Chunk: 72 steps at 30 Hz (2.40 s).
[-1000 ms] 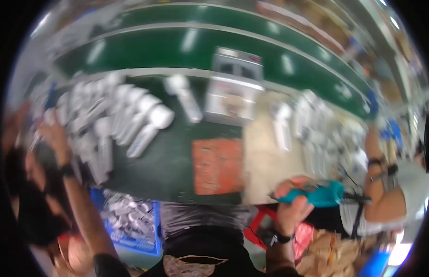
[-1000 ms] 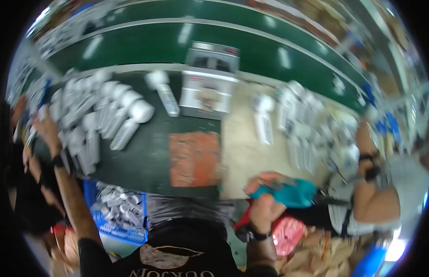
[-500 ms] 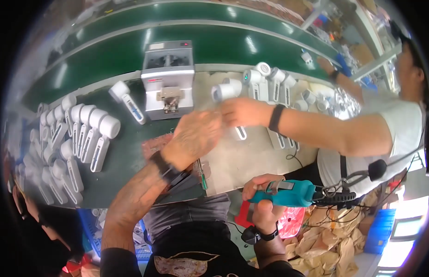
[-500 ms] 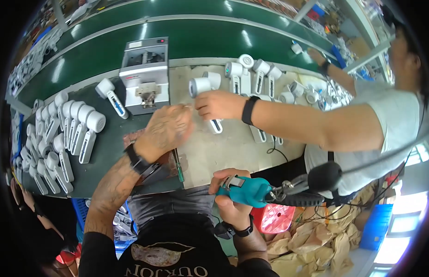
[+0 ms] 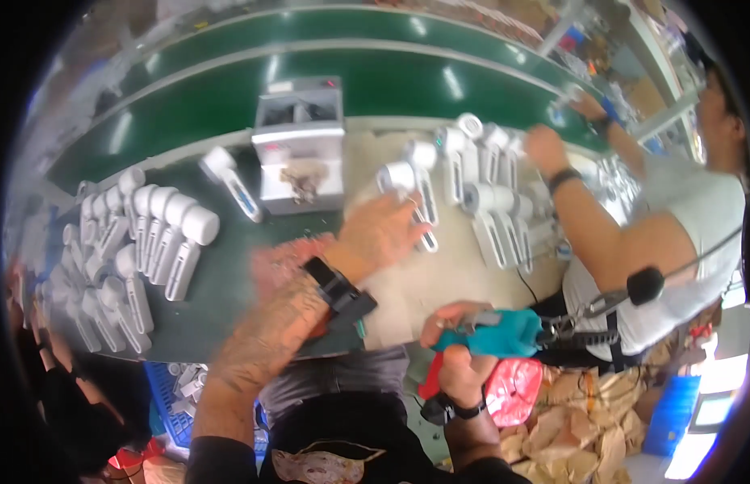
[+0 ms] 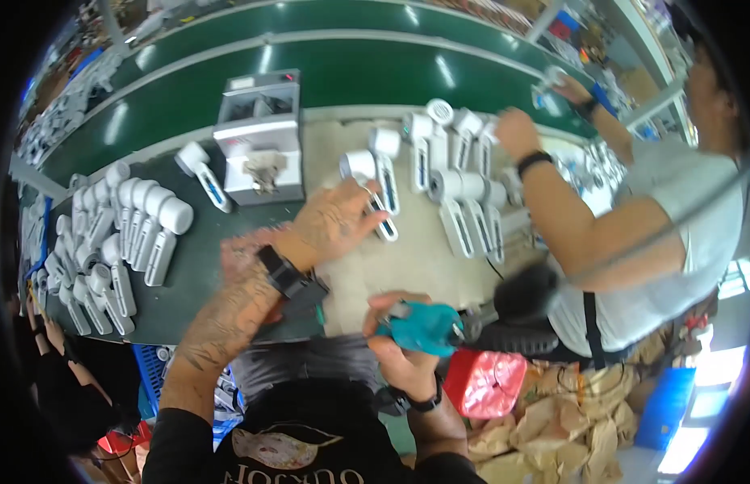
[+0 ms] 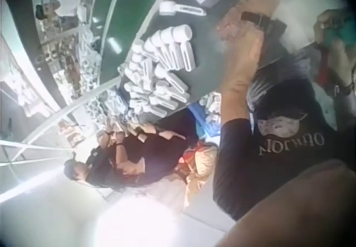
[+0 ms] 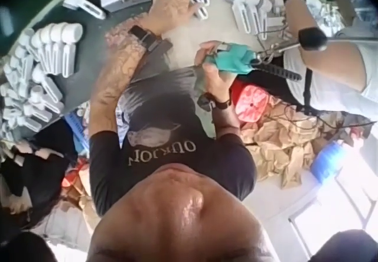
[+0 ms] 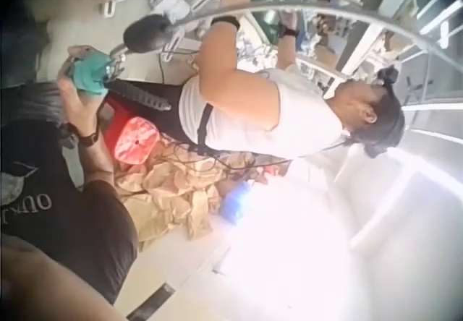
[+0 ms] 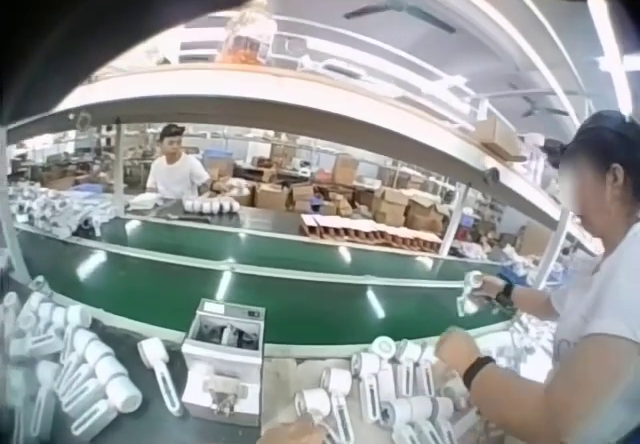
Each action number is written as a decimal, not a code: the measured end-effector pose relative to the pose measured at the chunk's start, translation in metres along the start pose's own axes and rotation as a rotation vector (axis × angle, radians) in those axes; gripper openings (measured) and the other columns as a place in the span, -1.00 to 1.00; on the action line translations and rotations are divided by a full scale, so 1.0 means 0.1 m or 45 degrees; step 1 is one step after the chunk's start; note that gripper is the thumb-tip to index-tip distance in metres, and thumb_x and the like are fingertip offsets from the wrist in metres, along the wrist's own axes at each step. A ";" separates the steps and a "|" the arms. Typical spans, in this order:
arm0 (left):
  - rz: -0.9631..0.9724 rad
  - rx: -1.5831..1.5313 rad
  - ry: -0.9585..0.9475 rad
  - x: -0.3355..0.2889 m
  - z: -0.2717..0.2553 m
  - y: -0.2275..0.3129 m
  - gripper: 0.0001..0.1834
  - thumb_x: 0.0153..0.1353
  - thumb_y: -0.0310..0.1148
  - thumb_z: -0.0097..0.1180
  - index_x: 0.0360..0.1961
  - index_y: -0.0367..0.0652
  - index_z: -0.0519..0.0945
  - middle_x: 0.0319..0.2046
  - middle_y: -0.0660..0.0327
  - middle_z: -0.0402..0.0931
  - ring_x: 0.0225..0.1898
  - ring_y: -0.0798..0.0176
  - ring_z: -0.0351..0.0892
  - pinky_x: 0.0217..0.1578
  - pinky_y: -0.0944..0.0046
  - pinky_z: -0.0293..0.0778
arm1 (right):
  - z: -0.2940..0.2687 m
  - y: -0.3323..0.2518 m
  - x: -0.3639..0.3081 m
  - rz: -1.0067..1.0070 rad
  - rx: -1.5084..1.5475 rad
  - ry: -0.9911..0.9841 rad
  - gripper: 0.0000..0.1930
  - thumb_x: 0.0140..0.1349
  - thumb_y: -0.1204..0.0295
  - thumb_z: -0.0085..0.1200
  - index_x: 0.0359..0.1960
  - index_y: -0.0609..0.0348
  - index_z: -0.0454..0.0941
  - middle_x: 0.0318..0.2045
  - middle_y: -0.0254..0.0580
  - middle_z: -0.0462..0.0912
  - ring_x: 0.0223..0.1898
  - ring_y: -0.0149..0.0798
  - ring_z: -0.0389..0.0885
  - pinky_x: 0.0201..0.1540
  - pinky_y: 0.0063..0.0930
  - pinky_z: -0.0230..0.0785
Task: Assembling handheld electronic fans using an electric screwdriver on a production line.
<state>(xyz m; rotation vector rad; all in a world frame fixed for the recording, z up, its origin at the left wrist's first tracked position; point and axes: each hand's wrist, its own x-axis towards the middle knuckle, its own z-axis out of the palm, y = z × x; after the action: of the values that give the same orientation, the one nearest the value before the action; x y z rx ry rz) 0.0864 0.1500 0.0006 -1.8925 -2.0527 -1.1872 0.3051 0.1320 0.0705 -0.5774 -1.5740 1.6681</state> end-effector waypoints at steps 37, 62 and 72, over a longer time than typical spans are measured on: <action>-0.220 -0.122 -0.079 -1.19 -1.12 0.15 -0.55 -0.05 -0.30 0.37 -0.11 -0.23 0.58 0.09 0.01 0.50 0.07 -0.15 0.50 0.15 -0.01 0.42 | 1.07 0.18 0.65 -0.226 0.308 -0.371 -0.26 0.22 -0.14 0.18 0.00 0.44 0.37 -0.52 -0.16 0.48 -0.49 -0.29 0.46 -0.41 -0.40 0.35; -0.262 -0.398 0.029 -1.21 -1.00 0.06 -0.66 -0.17 -0.42 0.42 -0.39 -0.13 0.49 -0.21 0.12 0.53 -0.08 -0.10 0.55 -0.02 -0.01 0.49 | 1.12 0.29 0.74 -0.221 0.100 -0.380 -0.24 0.25 -0.26 0.03 -0.04 0.36 0.35 -0.61 -0.27 0.40 -0.59 -0.34 0.38 -0.49 -0.40 0.30; -0.310 -0.415 -0.007 -1.17 -1.04 0.09 -0.70 -0.10 -0.38 0.40 -0.37 -0.19 0.54 -0.24 0.10 0.53 -0.07 -0.12 0.54 0.06 -0.01 0.46 | 1.11 0.27 0.73 -0.222 0.124 -0.384 -0.24 0.25 -0.24 0.05 -0.04 0.37 0.35 -0.62 -0.26 0.41 -0.60 -0.33 0.39 -0.49 -0.39 0.31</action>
<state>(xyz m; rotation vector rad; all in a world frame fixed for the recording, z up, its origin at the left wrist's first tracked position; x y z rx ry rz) 0.0770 -0.0064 0.0115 -1.8034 -2.2590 -1.6652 0.1704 0.1196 0.0719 -0.1362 -1.6879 1.7454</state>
